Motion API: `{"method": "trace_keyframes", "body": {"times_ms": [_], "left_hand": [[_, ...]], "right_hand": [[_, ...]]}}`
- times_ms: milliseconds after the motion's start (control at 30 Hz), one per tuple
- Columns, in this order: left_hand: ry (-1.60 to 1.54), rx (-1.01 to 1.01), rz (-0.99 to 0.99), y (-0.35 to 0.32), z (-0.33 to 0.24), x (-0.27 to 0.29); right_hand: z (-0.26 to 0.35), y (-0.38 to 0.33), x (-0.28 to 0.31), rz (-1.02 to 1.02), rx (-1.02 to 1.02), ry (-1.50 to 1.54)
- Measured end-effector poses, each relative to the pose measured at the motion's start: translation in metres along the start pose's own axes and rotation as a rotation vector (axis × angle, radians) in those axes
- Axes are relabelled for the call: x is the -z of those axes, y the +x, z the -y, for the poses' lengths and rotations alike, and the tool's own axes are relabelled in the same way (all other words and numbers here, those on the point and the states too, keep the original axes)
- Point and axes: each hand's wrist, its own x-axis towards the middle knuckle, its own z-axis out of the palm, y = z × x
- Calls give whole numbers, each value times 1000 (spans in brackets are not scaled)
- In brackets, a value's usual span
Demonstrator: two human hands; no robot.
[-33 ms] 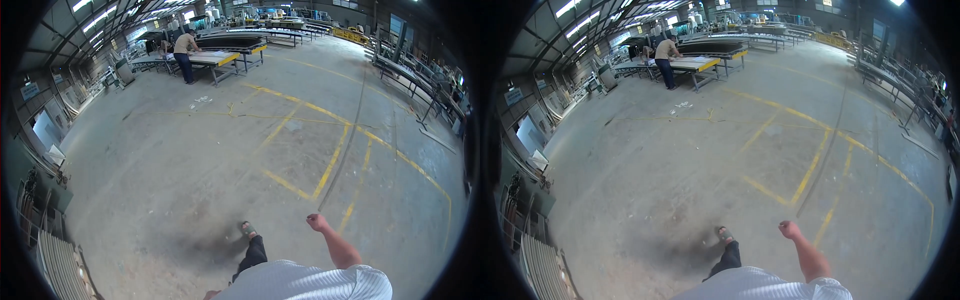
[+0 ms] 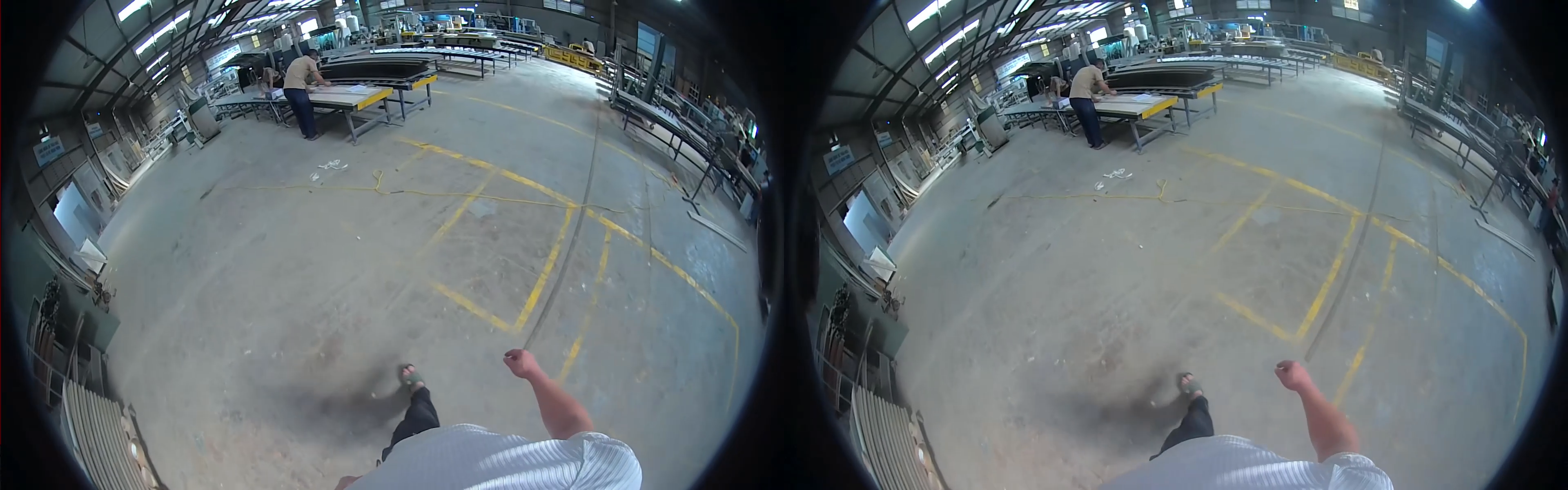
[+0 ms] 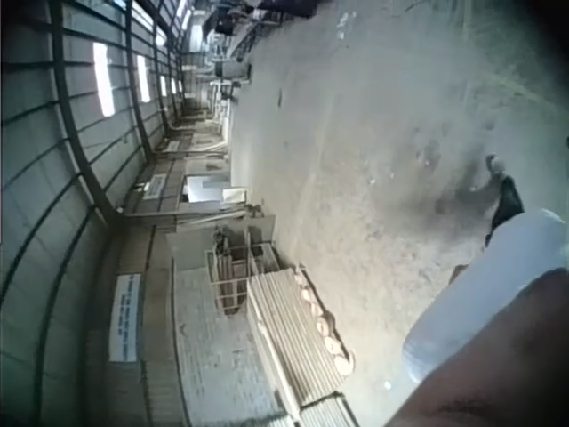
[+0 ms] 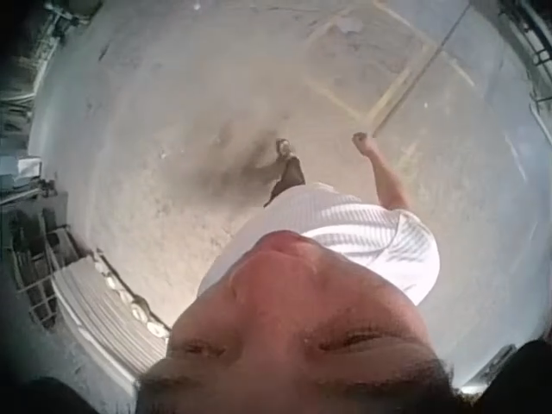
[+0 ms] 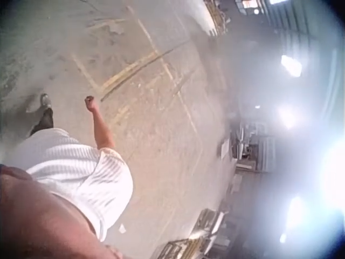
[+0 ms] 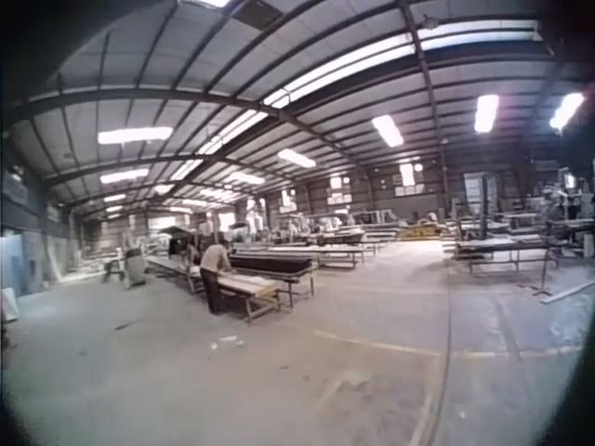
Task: The recorder uses a small block to scrape and clean the edges of a large wood panel on a factory workbench.
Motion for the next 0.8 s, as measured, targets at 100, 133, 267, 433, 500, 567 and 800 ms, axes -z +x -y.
{"method": "trace_keyframes", "body": {"times_ms": [100, 133, 267, 433, 500, 567, 800], "left_hand": [[-117, 93, -70, 91, -24, 128], [-156, 117, -86, 122, -40, 167], [-298, 134, -317, 271, -140, 410], [-495, -57, -479, 429, -276, 683], [-405, -121, -581, 496, -308, 762], [-415, -55, -560, 568, -325, 820], [-143, 128, 8, 710, -366, 947]], "right_hand": [[25, 121, -17, 41, -99, -87], [23, 146, -28, 93, -134, -163], [71, 248, -44, 368, -115, -188], [104, 414, -64, 367, -250, -88], [126, 502, -73, 431, -159, -156], [154, 617, -75, 729, -203, -418], [270, 1055, 13, 374, 167, -583]]}}
